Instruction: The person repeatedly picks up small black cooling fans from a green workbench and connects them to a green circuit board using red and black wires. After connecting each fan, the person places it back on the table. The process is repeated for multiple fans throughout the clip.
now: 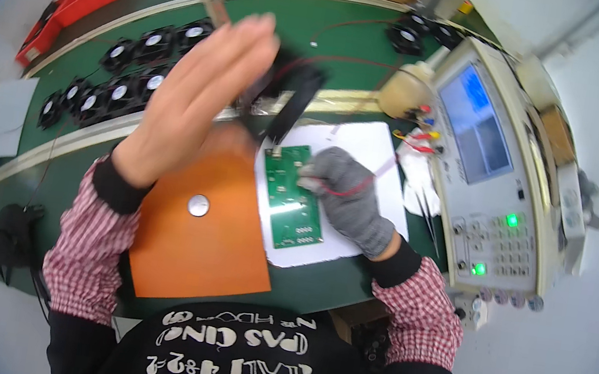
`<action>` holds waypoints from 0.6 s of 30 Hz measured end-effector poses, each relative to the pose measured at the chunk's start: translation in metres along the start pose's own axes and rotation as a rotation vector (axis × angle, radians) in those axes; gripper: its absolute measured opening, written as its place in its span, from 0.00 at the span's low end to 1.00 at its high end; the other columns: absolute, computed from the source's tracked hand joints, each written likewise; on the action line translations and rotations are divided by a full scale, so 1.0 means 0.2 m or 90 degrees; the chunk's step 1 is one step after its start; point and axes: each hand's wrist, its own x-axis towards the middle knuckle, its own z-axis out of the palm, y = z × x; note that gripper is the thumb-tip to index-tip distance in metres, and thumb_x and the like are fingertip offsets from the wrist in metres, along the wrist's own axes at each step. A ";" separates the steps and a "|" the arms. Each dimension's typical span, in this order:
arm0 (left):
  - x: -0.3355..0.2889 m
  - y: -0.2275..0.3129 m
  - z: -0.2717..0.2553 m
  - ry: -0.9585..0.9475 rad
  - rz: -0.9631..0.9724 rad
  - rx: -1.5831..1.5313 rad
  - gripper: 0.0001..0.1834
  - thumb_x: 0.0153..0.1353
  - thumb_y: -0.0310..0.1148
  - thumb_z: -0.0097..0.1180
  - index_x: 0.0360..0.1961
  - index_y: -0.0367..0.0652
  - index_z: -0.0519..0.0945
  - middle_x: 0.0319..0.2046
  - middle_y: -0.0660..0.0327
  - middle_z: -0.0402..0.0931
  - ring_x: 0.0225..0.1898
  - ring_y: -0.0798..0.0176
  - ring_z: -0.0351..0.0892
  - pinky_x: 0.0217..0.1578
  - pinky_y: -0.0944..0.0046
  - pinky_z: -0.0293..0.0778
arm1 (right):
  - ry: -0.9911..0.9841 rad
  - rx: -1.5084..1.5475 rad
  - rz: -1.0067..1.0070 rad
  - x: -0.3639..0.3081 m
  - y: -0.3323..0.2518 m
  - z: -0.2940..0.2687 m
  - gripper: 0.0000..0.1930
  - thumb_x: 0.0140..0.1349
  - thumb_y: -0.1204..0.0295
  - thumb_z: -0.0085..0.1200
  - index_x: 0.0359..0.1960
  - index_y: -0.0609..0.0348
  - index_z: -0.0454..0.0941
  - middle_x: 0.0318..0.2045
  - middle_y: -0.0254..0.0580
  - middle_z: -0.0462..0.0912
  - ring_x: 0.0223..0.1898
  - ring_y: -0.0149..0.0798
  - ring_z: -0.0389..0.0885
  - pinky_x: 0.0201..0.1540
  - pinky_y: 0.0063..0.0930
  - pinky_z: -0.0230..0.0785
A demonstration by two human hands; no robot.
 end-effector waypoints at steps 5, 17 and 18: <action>-0.34 -0.43 0.25 -0.298 -0.469 -0.042 0.54 0.33 0.40 0.77 0.63 0.31 0.65 0.62 0.40 0.64 0.63 0.41 0.65 0.62 0.54 0.66 | 0.087 0.090 0.142 -0.01 -0.01 0.00 0.09 0.59 0.76 0.64 0.40 0.60 0.81 0.34 0.35 0.81 0.35 0.29 0.79 0.41 0.23 0.73; 0.00 0.34 -0.24 0.058 -0.298 -0.107 0.47 0.35 0.35 0.77 0.60 0.39 0.68 0.54 0.47 0.65 0.52 0.47 0.71 0.48 0.53 0.74 | -0.306 0.427 0.257 0.09 -0.46 0.02 0.18 0.57 0.68 0.68 0.48 0.61 0.81 0.31 0.36 0.82 0.38 0.29 0.79 0.46 0.26 0.73; 0.02 0.39 -0.31 0.051 -0.263 -0.064 0.49 0.35 0.38 0.80 0.61 0.40 0.70 0.56 0.47 0.63 0.54 0.49 0.71 0.48 0.54 0.76 | -0.391 0.470 0.228 0.08 -0.48 0.02 0.16 0.58 0.68 0.67 0.45 0.61 0.83 0.32 0.37 0.83 0.40 0.32 0.80 0.47 0.27 0.73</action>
